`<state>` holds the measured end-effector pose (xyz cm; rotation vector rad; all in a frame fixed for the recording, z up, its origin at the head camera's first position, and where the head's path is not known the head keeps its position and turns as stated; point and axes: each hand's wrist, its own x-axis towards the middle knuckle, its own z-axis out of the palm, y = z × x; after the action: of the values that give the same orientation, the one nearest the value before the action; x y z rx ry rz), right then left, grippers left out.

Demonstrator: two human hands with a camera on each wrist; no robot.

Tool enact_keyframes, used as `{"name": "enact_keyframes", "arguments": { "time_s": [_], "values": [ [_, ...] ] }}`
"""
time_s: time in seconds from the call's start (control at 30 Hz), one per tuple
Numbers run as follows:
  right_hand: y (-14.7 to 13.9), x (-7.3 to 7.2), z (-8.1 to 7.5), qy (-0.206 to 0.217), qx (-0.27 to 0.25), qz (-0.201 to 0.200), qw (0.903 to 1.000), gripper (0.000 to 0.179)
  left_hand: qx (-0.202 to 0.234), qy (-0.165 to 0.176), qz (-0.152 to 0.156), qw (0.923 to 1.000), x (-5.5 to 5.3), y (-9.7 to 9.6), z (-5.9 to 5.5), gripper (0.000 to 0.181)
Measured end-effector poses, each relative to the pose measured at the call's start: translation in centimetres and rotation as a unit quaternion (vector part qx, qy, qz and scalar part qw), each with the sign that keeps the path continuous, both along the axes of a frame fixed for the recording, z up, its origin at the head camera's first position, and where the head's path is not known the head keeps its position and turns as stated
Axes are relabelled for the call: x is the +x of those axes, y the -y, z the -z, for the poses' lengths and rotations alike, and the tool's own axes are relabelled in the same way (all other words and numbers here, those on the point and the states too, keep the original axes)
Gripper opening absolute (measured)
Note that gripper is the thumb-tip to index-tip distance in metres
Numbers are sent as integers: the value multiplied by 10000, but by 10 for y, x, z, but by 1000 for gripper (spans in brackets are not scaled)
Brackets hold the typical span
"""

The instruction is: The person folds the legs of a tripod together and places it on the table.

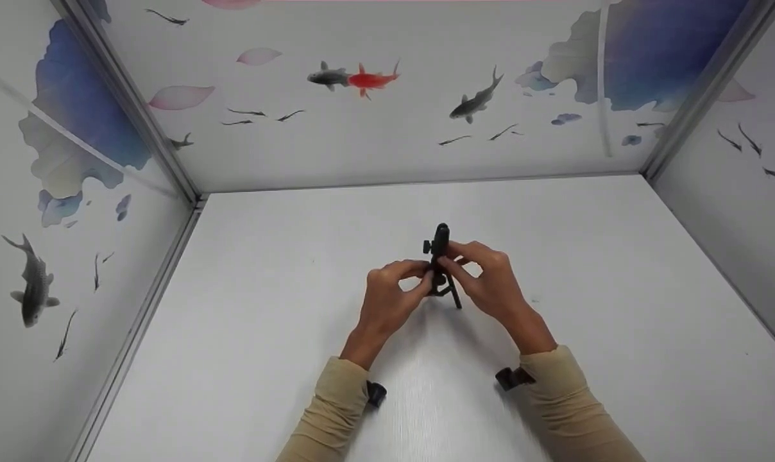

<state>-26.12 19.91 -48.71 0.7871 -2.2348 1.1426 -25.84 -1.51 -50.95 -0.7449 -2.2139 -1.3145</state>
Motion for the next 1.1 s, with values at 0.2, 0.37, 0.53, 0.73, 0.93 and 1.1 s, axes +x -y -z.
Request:
{"name": "enact_keyframes", "arguments": {
  "time_s": [0.2,0.37,0.53,0.73,0.93,1.1],
  "values": [
    [0,-1,1,-37,-57,-37,10000,34,34,-75,-45,10000,0,-1,0,14],
    [0,-1,1,-70,-73,-57,9999,33,101,-123,-53,9999,1,-2,-1,14],
    [0,-1,1,-58,-82,-63,9999,33,147,-99,-11,9998,1,-2,-2,14],
    [0,-1,1,-76,-110,-65,9999,32,171,-46,-20,9998,1,-2,-1,15],
    [0,0,0,3,-90,-50,9999,32,176,-51,-27,9998,2,-2,-1,15],
    [-1,0,-1,10,-105,-94,9999,31,171,-90,-49,9998,2,-3,0,15]
  ]
}}
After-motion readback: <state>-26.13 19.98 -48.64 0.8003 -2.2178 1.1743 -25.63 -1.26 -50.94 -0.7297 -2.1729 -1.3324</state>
